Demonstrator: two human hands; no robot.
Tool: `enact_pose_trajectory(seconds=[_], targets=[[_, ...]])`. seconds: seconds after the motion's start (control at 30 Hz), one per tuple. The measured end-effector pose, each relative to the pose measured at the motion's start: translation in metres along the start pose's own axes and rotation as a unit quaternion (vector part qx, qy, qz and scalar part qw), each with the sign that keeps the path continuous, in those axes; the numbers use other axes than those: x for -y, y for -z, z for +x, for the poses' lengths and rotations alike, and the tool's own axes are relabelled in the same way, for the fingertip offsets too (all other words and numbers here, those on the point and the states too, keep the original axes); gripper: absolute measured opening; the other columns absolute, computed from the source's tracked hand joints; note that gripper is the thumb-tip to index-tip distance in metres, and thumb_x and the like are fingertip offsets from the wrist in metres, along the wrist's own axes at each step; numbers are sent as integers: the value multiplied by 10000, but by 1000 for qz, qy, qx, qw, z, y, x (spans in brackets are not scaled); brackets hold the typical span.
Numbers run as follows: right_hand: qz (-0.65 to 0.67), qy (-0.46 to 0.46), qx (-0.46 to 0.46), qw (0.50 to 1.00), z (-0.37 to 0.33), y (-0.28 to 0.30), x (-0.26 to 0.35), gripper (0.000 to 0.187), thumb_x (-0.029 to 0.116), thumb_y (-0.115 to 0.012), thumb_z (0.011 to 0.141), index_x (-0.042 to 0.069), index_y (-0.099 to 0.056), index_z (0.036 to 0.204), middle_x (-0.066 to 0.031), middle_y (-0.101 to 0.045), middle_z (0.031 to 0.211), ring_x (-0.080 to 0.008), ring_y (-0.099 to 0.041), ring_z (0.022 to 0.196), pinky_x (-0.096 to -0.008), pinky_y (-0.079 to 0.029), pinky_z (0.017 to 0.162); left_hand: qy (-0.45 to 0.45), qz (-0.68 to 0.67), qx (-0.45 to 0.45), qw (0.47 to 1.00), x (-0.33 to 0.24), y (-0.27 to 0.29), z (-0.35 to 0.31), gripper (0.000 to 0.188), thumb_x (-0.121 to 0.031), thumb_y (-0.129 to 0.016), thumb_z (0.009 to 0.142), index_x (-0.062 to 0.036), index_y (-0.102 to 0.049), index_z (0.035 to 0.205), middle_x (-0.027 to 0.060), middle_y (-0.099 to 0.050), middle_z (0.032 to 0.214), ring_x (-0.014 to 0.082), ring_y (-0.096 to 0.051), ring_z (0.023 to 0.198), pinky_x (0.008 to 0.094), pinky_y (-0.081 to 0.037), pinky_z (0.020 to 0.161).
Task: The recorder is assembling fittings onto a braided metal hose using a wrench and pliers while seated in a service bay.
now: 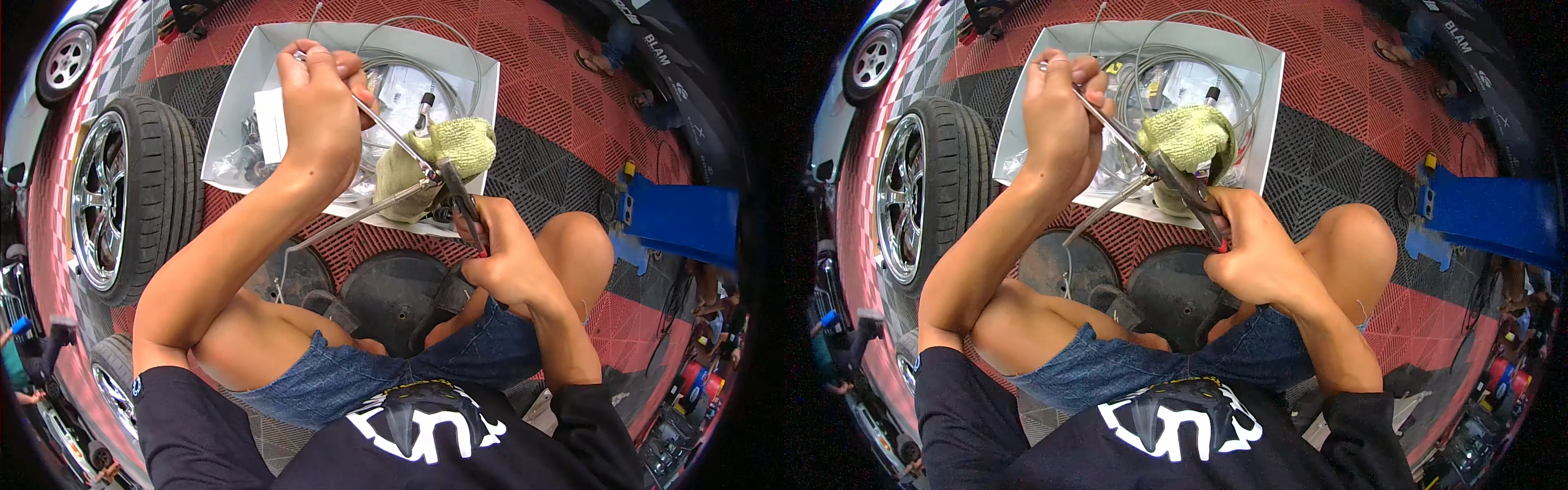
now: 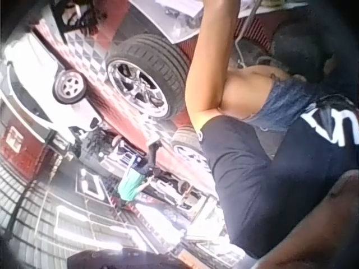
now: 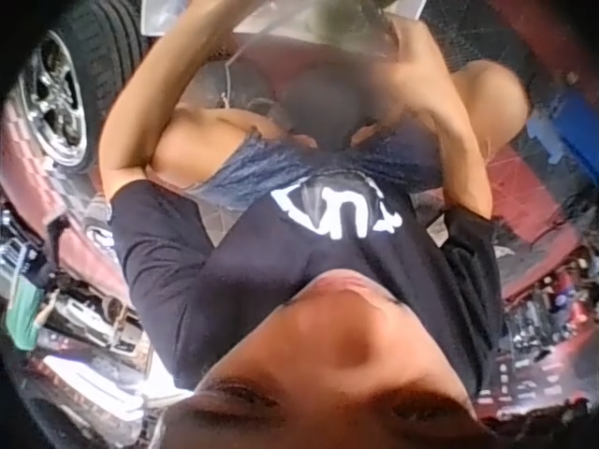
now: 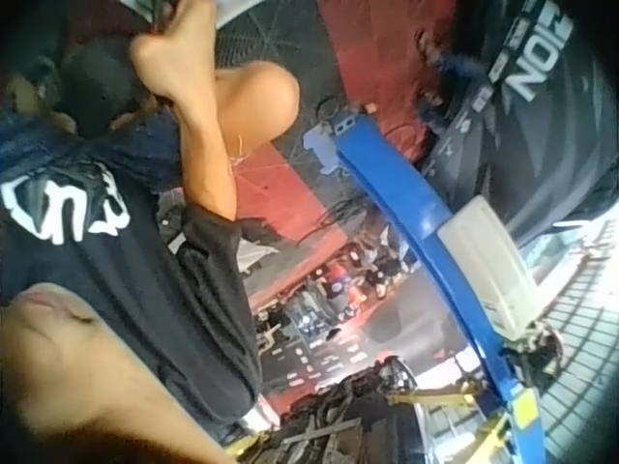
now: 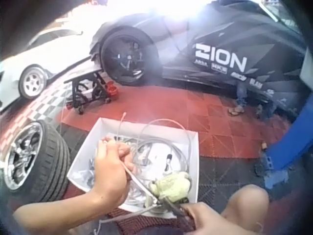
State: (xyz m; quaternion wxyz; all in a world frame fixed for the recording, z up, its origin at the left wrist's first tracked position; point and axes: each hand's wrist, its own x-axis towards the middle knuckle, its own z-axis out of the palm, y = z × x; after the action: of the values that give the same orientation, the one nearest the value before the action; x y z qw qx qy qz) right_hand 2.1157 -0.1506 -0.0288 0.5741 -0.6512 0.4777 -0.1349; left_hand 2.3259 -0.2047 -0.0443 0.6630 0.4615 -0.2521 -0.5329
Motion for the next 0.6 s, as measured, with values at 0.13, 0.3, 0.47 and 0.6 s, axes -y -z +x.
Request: enact_pose_trajectory(seconds=[0.13,0.3,0.47,0.6], targets=[[-35,26,-15,999,-1,3,-12,350,3,-531,566,-104,-558,899,-82,-403,652,-163,-380,628,-337,-357,578,-182,86,65,977,-16,-5,-11,84,-175,-327,1054,-105,-304,1094,56,-489,841,101,-454,585,257,-367,478],[9,-65,-19,998,4,2,-12,286,-26,-539,609,-94,-581,884,-57,-499,657,-130,-441,593,-312,-365,534,-453,188,296,820,-14,-22,-27,137,-135,-359,1042,-100,-283,1150,124,-505,804,116,-468,524,222,-343,429],[102,-58,-22,993,7,6,-22,240,-24,-535,581,82,-350,692,40,-315,651,-65,-315,553,-261,-241,444,-410,185,206,869,-15,-20,-16,157,-185,-362,1060,-118,-276,1171,102,-500,829,119,-503,546,211,-374,441],[58,-57,-44,996,5,5,-25,247,-25,-536,576,82,-348,694,46,-304,651,-61,-296,552,-260,-234,445,-582,276,251,723,-43,-11,-26,207,-240,-408,1054,-170,-296,1212,125,-500,819,137,-505,526,220,-385,438]])
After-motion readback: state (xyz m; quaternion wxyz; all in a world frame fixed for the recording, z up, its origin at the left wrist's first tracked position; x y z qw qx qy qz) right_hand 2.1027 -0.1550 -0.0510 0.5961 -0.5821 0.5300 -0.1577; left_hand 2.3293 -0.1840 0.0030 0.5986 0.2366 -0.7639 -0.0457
